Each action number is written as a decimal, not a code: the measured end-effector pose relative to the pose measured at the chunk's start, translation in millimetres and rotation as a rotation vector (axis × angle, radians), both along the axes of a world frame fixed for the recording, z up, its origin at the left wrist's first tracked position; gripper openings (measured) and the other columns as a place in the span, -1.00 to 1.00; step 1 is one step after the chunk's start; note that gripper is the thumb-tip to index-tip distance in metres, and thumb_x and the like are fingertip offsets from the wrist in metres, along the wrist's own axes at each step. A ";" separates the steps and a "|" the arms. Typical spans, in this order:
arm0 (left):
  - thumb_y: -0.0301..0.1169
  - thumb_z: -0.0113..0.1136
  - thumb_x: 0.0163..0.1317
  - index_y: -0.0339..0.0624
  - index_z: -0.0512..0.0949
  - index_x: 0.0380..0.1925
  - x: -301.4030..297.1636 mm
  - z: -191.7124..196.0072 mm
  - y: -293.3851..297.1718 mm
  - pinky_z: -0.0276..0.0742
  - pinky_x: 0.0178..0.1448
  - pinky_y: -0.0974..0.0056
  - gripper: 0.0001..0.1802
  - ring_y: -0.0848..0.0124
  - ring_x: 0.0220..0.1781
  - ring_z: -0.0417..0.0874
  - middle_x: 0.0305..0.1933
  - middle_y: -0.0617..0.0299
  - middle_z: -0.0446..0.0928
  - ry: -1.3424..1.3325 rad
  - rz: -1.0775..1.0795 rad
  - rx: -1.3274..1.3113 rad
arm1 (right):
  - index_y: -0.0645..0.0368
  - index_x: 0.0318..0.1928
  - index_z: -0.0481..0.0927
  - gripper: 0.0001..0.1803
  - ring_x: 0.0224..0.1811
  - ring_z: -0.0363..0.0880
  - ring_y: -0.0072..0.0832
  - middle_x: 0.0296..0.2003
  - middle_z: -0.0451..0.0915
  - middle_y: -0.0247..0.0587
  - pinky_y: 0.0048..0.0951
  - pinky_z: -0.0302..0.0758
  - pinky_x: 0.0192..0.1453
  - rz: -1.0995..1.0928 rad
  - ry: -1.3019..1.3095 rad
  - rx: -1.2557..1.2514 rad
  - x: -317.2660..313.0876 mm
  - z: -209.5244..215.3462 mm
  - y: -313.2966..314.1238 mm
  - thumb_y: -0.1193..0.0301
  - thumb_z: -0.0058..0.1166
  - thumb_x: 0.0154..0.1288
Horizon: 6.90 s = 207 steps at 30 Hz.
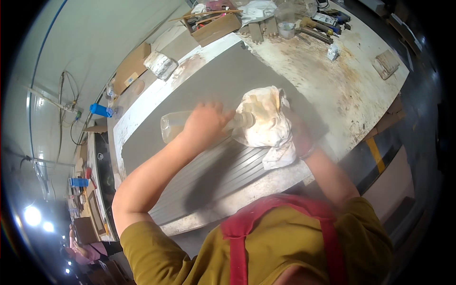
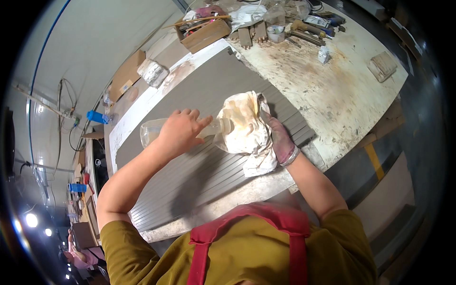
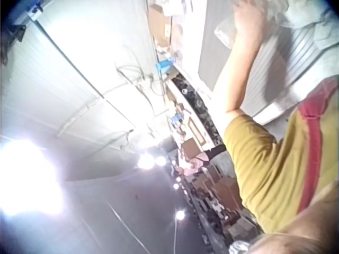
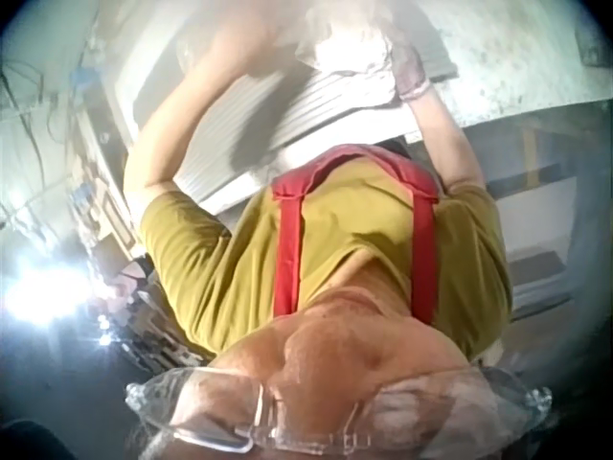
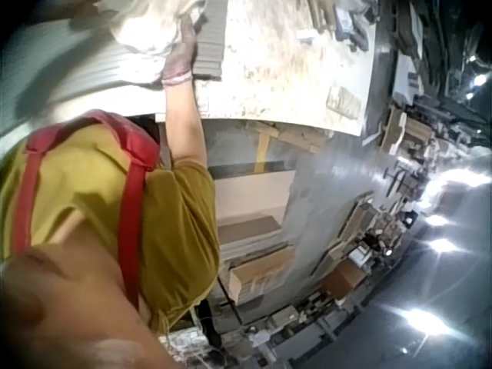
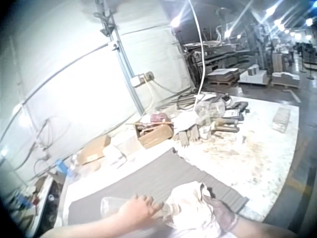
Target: The person cleans a large slatted furniture panel by applying liquid from a bottle onto a cloth and wiping down the entire surface, including the edges and the slatted sections.
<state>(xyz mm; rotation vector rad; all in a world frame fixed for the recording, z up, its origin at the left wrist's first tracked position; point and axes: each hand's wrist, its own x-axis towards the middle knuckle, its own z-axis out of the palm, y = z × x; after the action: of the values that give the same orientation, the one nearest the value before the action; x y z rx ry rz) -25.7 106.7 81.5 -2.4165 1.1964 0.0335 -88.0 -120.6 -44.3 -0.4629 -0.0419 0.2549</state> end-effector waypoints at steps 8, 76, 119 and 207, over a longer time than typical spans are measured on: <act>-0.17 0.36 -0.04 0.09 0.50 0.13 5.8 24.4 -24.5 0.42 -0.11 0.27 -0.37 0.34 -0.17 0.54 -0.24 0.26 0.49 -0.072 -0.157 -0.063 | 0.24 0.29 0.28 -0.50 0.18 0.49 -0.23 0.21 0.43 -0.05 -0.19 0.48 0.25 0.020 0.079 0.157 -1.2 5.7 -1.7 0.22 -0.18 0.48; -0.28 0.53 -0.22 -0.27 0.29 0.24 -334.2 -199.7 451.7 0.46 0.19 0.12 -0.04 0.12 0.21 0.49 0.13 -0.06 0.49 -0.078 1.518 -1.361 | -0.23 0.36 0.26 -0.25 0.45 0.07 -0.14 0.44 0.10 -0.31 0.05 -0.07 0.43 0.493 -2.053 -1.340 -105.2 -15.5 467.5 0.09 0.18 0.13; 0.60 -0.52 0.02 -0.28 -0.20 0.44 -238.8 -182.2 512.2 -0.18 0.54 0.19 0.27 0.21 0.54 -0.03 0.51 0.11 0.02 0.678 1.107 -2.566 | -0.12 0.27 0.38 -0.13 0.38 0.19 -0.13 0.34 0.28 -0.30 -0.01 0.10 0.41 0.519 -1.730 -1.801 -53.6 7.7 509.6 0.41 0.31 -0.21; 0.38 -0.90 0.23 -0.15 -0.13 0.46 -88.0 -182.4 556.9 -0.50 0.55 0.08 0.02 0.19 0.57 -0.17 0.52 0.31 0.03 0.443 1.089 -2.324 | 0.03 -0.05 0.56 -0.50 0.12 0.44 -0.15 0.01 0.50 -0.11 -0.12 0.37 0.12 0.198 -1.540 -1.779 25.2 -38.3 536.6 0.50 0.19 -0.14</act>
<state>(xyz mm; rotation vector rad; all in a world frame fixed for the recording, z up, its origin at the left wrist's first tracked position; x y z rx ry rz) -113.7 663.6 -100.9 -4.5539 -1.4625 -1.0488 -62.8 415.9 -82.6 -2.3489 -1.4648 -0.0018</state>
